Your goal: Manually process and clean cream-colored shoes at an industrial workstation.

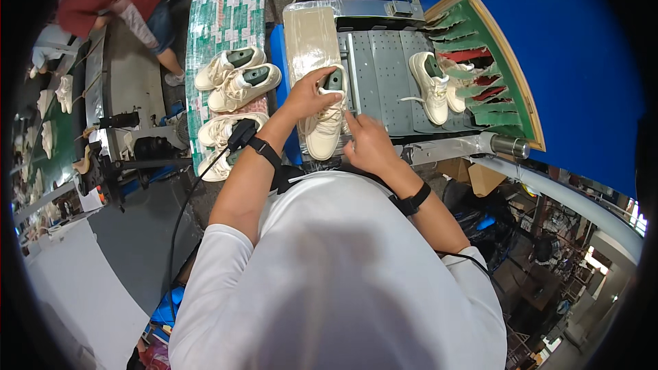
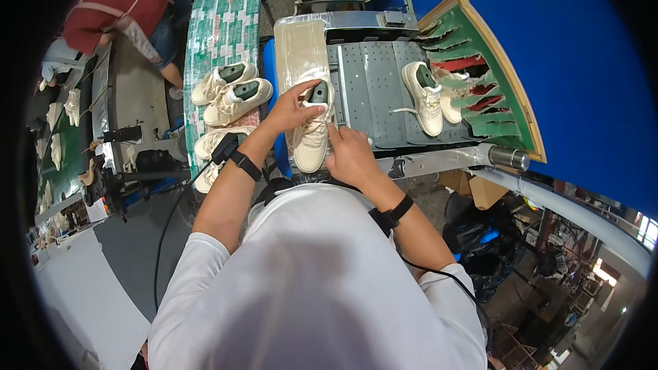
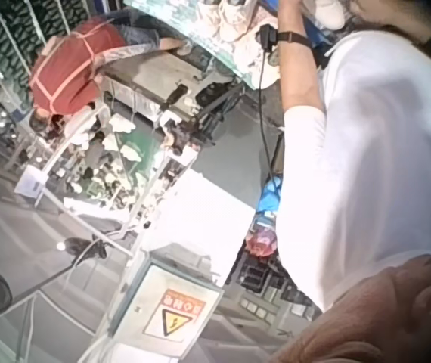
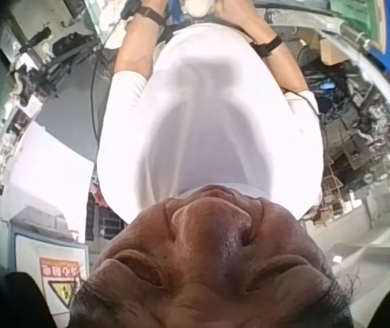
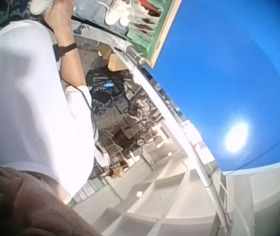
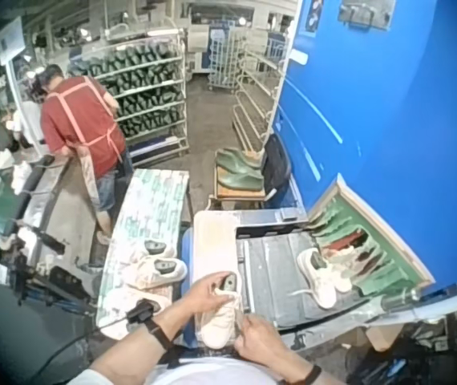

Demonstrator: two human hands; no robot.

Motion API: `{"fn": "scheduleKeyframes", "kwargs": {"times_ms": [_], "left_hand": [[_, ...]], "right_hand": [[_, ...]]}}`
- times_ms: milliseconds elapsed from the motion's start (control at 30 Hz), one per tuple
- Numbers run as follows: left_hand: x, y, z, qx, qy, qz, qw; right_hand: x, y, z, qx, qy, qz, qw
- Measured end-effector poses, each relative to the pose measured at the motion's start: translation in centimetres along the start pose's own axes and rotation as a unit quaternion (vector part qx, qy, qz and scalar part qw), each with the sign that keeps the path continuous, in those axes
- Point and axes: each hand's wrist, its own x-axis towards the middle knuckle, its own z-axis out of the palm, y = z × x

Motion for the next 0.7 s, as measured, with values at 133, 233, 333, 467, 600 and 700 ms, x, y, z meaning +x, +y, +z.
{"fn": "scheduleKeyframes", "kwargs": {"times_ms": [133, 233, 333, 467, 600, 700], "left_hand": [[0.1, -0.6, 0.0, 0.049, 0.028, 0.027, 0.998], [0.0, -0.5, 0.4, 0.027, 0.027, 0.030, 0.999], [-0.5, -0.9, 0.3, 0.023, 0.054, 0.065, 0.996], [-3.2, 1.5, 0.8, 0.116, 0.130, 0.094, 0.980], [-3.6, 3.0, 1.4, 0.150, 0.118, 0.071, 0.979], [-3.9, 3.2, 1.0, 0.258, 0.130, 0.103, 0.952]], "right_hand": [[-2.4, -1.7, -0.8, -0.029, -0.035, 0.012, 0.999], [-1.7, -3.5, -2.1, -0.007, -0.021, 0.014, 1.000], [-0.5, -4.1, -2.8, 0.017, -0.013, 0.008, 1.000], [0.2, -1.7, -0.8, -0.026, -0.022, 0.001, 0.999], [0.3, -0.1, -1.2, -0.051, -0.046, 0.034, 0.997], [-2.1, -1.4, -2.9, 0.046, -0.103, 0.035, 0.993]]}}
